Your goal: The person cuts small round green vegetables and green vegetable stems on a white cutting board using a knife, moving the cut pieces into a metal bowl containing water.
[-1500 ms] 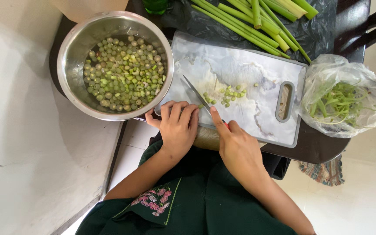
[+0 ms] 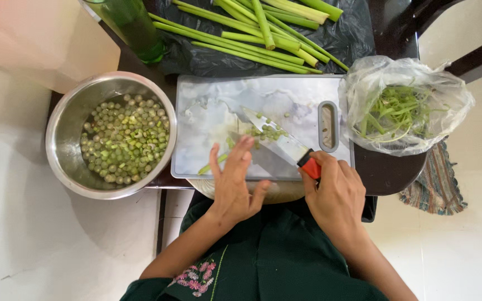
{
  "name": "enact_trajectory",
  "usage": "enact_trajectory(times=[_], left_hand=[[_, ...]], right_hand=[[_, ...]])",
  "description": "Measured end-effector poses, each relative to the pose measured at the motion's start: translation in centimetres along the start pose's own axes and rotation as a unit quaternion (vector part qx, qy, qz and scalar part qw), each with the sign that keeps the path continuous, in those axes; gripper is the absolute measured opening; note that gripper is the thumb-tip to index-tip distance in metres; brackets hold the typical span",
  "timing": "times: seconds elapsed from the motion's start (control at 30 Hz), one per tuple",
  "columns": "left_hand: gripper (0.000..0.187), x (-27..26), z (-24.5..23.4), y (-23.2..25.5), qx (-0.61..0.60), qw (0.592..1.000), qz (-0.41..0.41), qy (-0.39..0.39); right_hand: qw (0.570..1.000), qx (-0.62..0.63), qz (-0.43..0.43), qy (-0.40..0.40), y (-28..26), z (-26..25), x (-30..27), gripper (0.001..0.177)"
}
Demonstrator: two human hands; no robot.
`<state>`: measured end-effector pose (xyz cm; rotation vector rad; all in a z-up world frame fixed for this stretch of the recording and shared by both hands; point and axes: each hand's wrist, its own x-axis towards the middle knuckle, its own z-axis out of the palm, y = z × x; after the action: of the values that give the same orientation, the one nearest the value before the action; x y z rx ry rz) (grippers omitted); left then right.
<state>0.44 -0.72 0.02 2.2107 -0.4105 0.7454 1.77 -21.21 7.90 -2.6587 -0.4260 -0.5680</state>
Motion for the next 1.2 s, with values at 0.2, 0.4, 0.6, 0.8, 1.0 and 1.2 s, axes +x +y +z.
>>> enact_trajectory(times=[0.2,0.4,0.6,0.8,1.0,1.2], left_hand=[[0.075,1.1,0.8,0.8,-0.082,0.992,0.091,-0.041],[0.074,1.8,-2.8,0.4,-0.007,0.997,0.081,0.003],[0.073,2.3,-8.4,-0.4,0.005,0.997,0.059,0.043],[0.077,1.7,-12.2,-2.0,0.06,0.996,-0.025,0.053],[0.083,2.0,-16.0,-3.9,0.14,0.979,-0.129,0.073],[0.082,1.9,-16.0,-3.8,0.037,0.991,-0.093,0.093]], right_hand=[[0.997,0.042,-0.064,-0.004,-1.4,0.4,1.4,0.038],[0.985,0.064,-0.162,0.007,-4.6,1.1,3.5,0.039],[0.97,0.083,-0.227,0.01,-8.9,2.1,5.4,0.037],[0.961,0.077,-0.265,0.012,-11.6,3.1,6.1,0.034],[0.966,0.052,-0.254,0.013,-12.7,3.6,6.1,0.033],[0.973,0.021,-0.231,0.008,-12.5,3.7,5.4,0.034]])
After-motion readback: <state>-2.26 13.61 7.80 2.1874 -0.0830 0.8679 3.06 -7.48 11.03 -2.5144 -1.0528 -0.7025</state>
